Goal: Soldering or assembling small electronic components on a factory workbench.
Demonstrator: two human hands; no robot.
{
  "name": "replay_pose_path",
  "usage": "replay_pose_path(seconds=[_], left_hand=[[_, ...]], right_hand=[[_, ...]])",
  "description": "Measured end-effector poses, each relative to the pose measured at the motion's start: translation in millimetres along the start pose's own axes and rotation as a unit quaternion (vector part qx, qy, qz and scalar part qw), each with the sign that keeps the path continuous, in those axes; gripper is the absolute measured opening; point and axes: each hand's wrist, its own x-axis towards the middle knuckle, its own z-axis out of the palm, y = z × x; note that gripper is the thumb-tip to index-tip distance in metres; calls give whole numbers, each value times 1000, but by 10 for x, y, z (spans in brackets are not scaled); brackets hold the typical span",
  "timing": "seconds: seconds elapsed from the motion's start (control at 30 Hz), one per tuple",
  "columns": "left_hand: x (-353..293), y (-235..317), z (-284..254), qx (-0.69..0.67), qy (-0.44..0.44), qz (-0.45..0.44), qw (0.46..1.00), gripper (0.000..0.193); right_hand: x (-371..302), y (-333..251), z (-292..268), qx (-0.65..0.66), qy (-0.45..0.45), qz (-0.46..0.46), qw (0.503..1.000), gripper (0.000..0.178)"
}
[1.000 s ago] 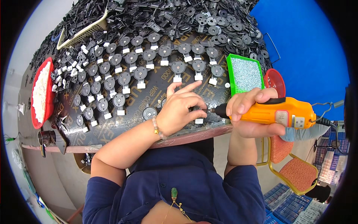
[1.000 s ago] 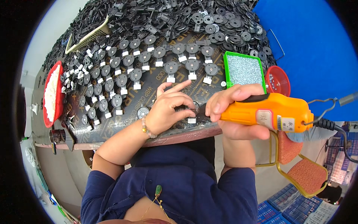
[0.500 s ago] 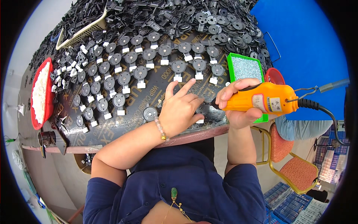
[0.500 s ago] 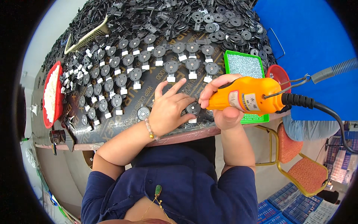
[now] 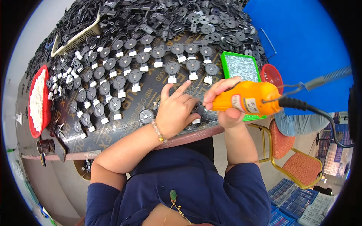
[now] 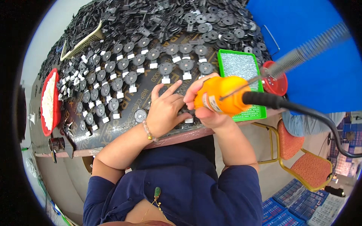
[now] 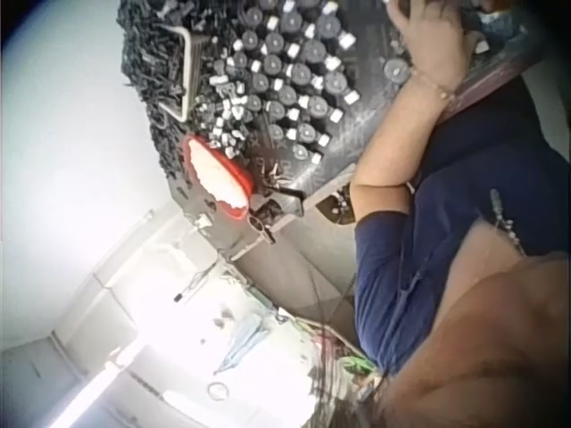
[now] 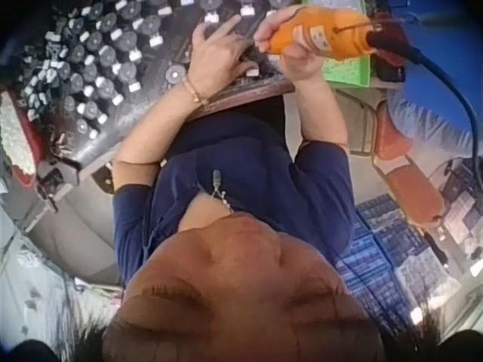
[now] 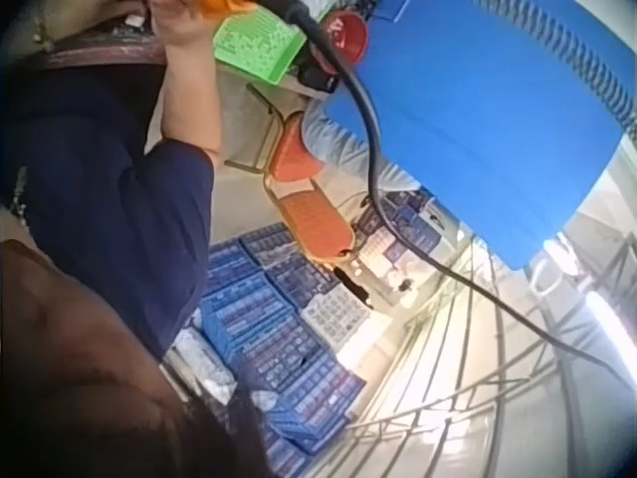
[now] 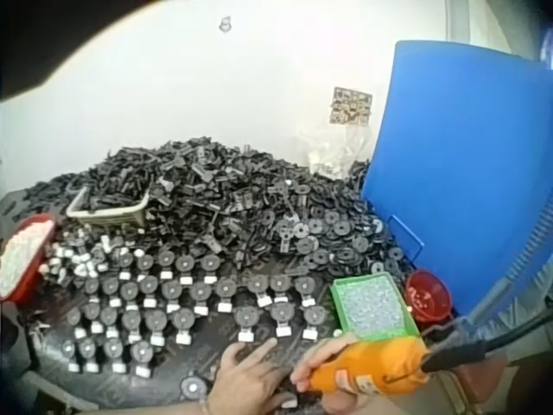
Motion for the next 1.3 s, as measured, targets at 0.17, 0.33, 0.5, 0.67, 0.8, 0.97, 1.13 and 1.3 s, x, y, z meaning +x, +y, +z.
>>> replay_pose_path(seconds=[0.17, 0.33, 0.5, 0.67, 0.8, 0.97, 1.13, 1.3], left_hand=[[-11, 20, 18, 7, 3, -3, 1000, 40], [-49, -3, 0, 12, -2, -10, 1000, 42], [-44, 117, -180, 51, -22, -21, 998, 51], [-79, 285, -406, 104, -56, -10, 993, 66], [-100, 200, -316, 94, -49, -24, 994, 64], [-134, 44, -134, 66, -13, -43, 997, 56], [-175, -28, -82, 54, 6, -43, 998, 49], [-181, -40, -48, 56, 11, -42, 998, 45]], right_hand=[[1, -15, -9, 14, 23, 16, 1000, 77], [-13, -225, -318, 107, 54, -61, 991, 75], [-152, -479, -855, -131, 139, -74, 979, 74], [-258, -329, -986, -106, 155, -76, 979, 73], [-285, -286, -1013, -112, 166, -84, 976, 73], [-297, -266, -1021, -108, 169, -88, 976, 73], [-345, -247, -1020, -122, 183, -82, 972, 75], [-296, -380, -961, -144, 178, -84, 970, 75]])
